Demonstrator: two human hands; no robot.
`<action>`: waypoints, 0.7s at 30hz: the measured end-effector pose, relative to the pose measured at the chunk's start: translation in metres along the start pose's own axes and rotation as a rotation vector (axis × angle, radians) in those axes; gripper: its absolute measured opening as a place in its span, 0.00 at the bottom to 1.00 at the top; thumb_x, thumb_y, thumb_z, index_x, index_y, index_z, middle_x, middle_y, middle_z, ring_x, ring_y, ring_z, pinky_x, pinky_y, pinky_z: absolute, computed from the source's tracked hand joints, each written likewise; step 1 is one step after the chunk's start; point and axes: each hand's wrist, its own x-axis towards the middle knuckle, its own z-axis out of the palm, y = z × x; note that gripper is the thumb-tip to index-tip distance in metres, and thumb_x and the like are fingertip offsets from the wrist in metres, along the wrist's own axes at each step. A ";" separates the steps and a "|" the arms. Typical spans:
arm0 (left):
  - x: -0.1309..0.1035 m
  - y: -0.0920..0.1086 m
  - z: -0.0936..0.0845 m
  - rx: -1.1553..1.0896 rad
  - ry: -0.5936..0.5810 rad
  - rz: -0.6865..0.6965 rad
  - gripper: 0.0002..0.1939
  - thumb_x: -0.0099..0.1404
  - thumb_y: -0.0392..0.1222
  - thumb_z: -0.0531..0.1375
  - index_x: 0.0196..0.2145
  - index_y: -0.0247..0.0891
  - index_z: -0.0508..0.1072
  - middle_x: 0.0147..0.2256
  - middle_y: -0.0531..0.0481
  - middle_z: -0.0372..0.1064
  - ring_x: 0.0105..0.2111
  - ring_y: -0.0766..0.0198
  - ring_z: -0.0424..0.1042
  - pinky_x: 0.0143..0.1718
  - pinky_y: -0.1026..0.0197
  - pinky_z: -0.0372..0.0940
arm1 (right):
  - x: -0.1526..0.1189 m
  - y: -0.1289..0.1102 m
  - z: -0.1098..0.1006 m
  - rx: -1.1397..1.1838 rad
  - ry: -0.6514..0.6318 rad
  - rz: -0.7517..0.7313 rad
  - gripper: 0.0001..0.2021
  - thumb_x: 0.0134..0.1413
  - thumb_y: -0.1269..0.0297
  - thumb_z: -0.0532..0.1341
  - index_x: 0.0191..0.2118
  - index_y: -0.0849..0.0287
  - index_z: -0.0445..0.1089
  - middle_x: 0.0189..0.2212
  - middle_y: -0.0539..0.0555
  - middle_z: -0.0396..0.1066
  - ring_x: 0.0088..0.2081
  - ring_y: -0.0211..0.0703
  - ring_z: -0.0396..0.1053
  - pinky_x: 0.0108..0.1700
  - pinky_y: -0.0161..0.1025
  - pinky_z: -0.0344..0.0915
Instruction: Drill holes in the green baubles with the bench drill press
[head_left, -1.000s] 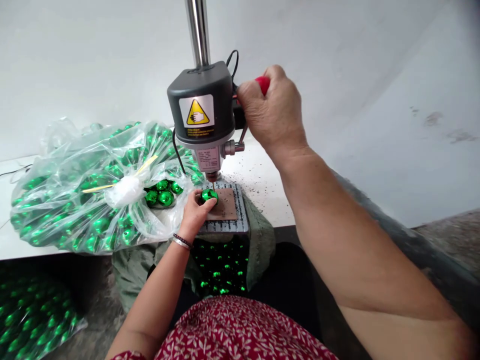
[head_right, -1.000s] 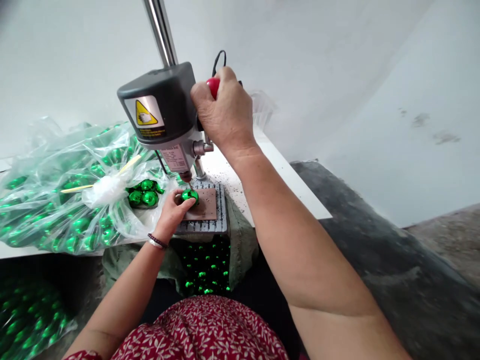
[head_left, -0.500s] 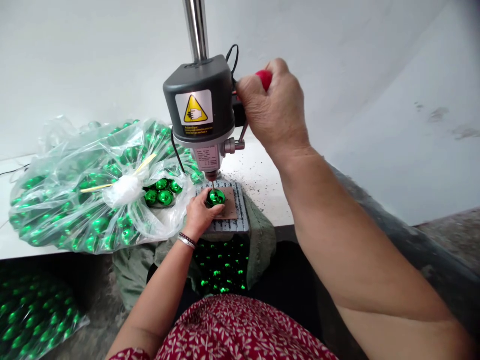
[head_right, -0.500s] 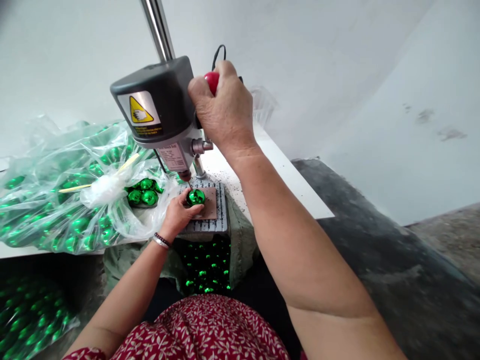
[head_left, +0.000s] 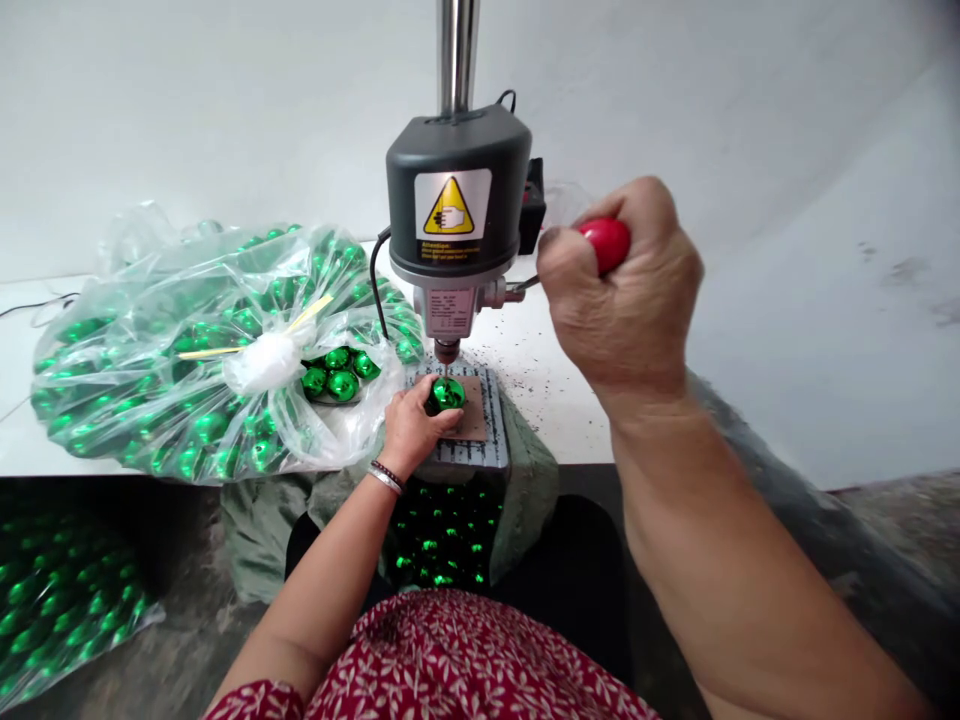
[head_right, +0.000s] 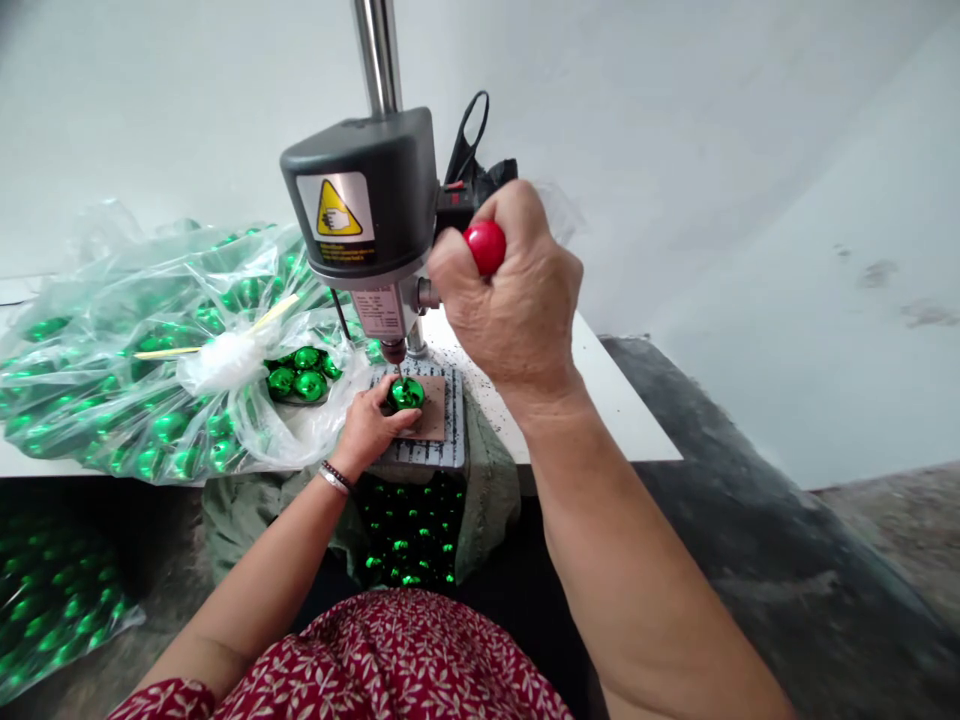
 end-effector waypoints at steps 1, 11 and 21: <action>0.000 0.000 0.000 -0.002 0.002 0.002 0.28 0.54 0.47 0.67 0.53 0.43 0.73 0.40 0.45 0.75 0.43 0.50 0.68 0.48 0.51 0.61 | -0.004 0.000 -0.001 -0.006 0.005 -0.012 0.08 0.52 0.63 0.55 0.27 0.57 0.53 0.21 0.44 0.51 0.25 0.29 0.47 0.33 0.33 0.54; -0.002 0.000 0.000 0.058 -0.009 0.031 0.27 0.56 0.48 0.66 0.53 0.42 0.72 0.43 0.44 0.76 0.44 0.48 0.69 0.47 0.51 0.62 | -0.030 0.009 -0.005 -0.102 0.019 -0.081 0.06 0.50 0.62 0.54 0.27 0.55 0.56 0.20 0.47 0.56 0.24 0.32 0.53 0.32 0.37 0.60; -0.002 -0.005 0.002 0.002 0.015 0.027 0.28 0.54 0.49 0.67 0.53 0.44 0.73 0.41 0.45 0.76 0.44 0.49 0.69 0.48 0.52 0.62 | -0.053 0.021 0.005 -0.108 0.133 -0.143 0.08 0.55 0.58 0.54 0.29 0.54 0.58 0.21 0.47 0.60 0.24 0.35 0.59 0.31 0.38 0.61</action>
